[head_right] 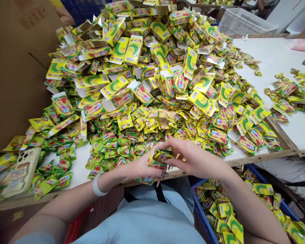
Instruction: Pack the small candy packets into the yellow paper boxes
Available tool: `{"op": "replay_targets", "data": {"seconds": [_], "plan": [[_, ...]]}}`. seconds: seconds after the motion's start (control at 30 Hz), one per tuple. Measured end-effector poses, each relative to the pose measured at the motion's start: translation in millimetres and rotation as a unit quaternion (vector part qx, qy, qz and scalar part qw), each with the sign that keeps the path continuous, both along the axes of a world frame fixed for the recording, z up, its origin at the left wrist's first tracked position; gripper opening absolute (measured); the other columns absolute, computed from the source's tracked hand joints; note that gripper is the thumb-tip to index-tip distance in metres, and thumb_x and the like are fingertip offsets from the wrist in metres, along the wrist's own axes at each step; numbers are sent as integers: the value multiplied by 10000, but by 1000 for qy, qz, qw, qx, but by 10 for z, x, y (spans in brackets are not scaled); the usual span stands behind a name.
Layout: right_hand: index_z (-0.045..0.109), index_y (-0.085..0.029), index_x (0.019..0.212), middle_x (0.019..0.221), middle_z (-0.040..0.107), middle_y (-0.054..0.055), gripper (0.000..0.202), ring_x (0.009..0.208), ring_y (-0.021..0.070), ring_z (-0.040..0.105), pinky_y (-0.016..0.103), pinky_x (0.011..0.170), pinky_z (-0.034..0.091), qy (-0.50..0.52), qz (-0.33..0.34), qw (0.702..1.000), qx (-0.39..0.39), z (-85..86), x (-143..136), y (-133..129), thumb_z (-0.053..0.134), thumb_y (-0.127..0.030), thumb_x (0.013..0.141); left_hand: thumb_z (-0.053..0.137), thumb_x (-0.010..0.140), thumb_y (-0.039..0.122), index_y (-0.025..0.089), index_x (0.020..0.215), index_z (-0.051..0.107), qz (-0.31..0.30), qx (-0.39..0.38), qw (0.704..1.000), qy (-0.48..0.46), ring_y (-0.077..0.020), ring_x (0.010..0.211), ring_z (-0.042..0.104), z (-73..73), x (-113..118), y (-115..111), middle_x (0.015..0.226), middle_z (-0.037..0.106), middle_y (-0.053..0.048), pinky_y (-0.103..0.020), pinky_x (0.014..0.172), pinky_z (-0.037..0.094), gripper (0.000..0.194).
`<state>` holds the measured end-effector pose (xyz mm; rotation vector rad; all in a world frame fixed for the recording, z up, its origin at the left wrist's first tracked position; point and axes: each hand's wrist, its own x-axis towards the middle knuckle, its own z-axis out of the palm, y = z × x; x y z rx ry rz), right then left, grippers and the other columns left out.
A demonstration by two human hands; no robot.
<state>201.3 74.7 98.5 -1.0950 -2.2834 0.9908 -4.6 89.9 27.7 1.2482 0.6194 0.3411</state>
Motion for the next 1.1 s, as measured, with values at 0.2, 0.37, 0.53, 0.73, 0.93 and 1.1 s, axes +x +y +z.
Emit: {"op": "replay_targets", "data": {"seconds": [0.2,0.37,0.53,0.73,0.93,1.1], "plan": [[652,-185,847,791,647,35,194,727,135,599,234,655,462,63,-26,997,48,-179,17,-66,525,-227,987,759,723,241,210,1486,218,-14,-46,999,1,-137,633,593,-27,-61,-58,838,606,17,-307,666,517,935],[679,-181,866,823,672,51,314,744,140,609,242,696,477,58,43,993,-93,-255,62,-173,434,-291,1029,695,735,165,207,1492,174,-30,-17,999,29,-138,721,626,-14,-24,-177,938,635,-13,-288,713,528,920],[671,-178,860,830,675,44,285,769,153,634,268,749,504,77,49,983,-161,-415,-79,-394,463,-298,1014,708,757,211,187,1493,176,-29,24,999,38,-194,879,663,-10,38,-268,1076,661,-79,-333,803,532,908],[681,-248,943,913,715,64,156,883,218,685,321,735,536,28,-200,969,139,-365,424,-501,525,-252,952,645,872,263,212,1479,291,-43,302,950,65,-250,1207,569,-34,-106,-45,1375,545,-143,-394,1018,467,705],[702,-107,1192,1178,705,216,468,934,357,686,430,684,473,-356,-555,663,353,-126,1626,-36,554,-438,896,611,915,259,138,1209,558,-52,574,748,329,-318,1163,544,-245,-245,379,1255,602,-165,-471,966,445,322],[697,-168,989,960,714,136,387,810,254,645,375,727,492,-261,-370,838,304,-550,872,-65,448,-463,975,731,816,254,123,995,600,-29,564,729,386,-324,1071,558,-239,-230,359,1092,620,-164,-447,892,450,258]]}}
